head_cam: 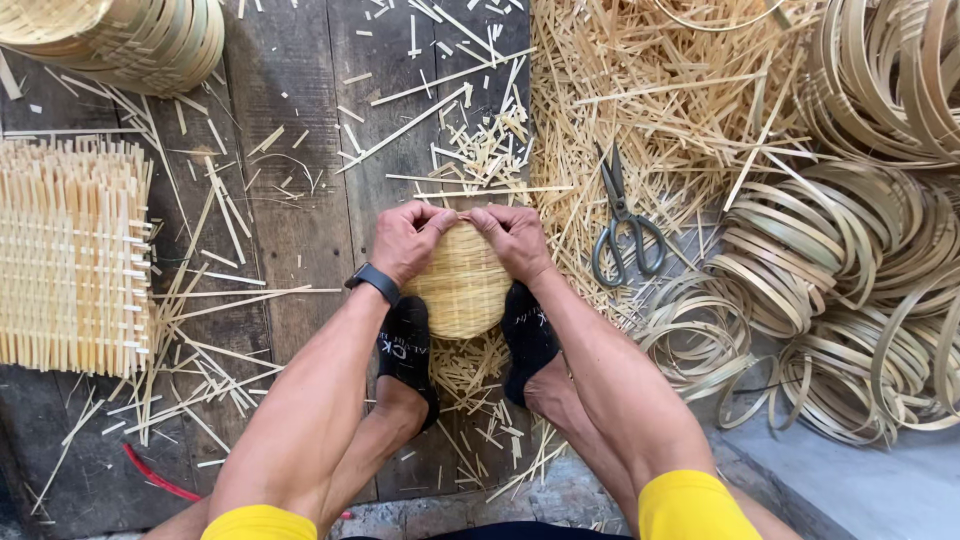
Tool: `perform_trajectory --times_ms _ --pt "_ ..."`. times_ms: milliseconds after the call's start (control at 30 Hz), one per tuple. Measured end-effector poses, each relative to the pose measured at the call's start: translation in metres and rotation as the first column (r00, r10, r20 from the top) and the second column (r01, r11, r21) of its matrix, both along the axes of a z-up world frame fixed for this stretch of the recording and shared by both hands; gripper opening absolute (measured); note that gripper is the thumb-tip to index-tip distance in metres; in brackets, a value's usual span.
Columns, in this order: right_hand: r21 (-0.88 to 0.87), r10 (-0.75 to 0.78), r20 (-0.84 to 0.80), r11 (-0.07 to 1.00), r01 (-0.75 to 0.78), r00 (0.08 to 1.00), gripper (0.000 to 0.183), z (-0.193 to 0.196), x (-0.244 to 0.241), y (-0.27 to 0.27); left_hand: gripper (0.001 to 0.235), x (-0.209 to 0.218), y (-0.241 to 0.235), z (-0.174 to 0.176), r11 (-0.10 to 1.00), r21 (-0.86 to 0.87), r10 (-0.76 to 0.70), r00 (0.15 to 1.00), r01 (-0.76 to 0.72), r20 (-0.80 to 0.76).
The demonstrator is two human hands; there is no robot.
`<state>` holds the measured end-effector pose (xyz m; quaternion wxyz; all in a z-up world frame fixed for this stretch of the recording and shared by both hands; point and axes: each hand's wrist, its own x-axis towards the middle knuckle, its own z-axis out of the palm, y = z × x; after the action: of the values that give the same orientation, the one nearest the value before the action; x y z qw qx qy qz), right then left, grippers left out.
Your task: The person sits on the floor and repeatedly assembles small round bamboo baskets. They place a woven bamboo mat over a circular wooden mold, fit a bamboo ring around the edge, and trim the excess mat with shears. Finished baskets are stacked nearby.
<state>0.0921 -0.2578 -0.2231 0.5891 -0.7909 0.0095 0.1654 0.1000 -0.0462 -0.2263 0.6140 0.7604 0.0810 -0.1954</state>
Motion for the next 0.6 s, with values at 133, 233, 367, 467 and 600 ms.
perform_trajectory --times_ms 133,233,367,467,600 --pt "0.045 -0.023 -0.118 0.999 0.029 0.993 0.039 -0.024 0.003 -0.006 0.026 0.009 0.003 -0.016 0.990 -0.109 0.063 0.978 -0.086 -0.199" --pt "-0.093 -0.031 -0.108 0.995 0.021 0.994 0.044 -0.020 -0.004 -0.003 0.033 0.006 0.003 -0.018 0.998 -0.057 -0.007 0.996 0.002 -0.084" --pt "-0.214 0.031 0.210 0.977 0.014 0.977 0.045 0.048 0.012 -0.017 0.032 0.002 0.009 0.009 0.995 0.018 -0.093 0.994 0.094 -0.057" --pt "-0.402 0.063 -0.020 0.913 -0.066 0.998 0.047 0.148 0.023 -0.075 0.046 -0.006 0.014 0.043 0.986 0.067 -0.159 0.984 0.153 0.085" --pt "-0.871 0.223 -0.317 0.315 -0.376 0.922 0.043 0.259 0.002 -0.145 0.037 -0.034 0.008 0.071 0.947 0.298 -0.246 0.871 0.122 0.425"
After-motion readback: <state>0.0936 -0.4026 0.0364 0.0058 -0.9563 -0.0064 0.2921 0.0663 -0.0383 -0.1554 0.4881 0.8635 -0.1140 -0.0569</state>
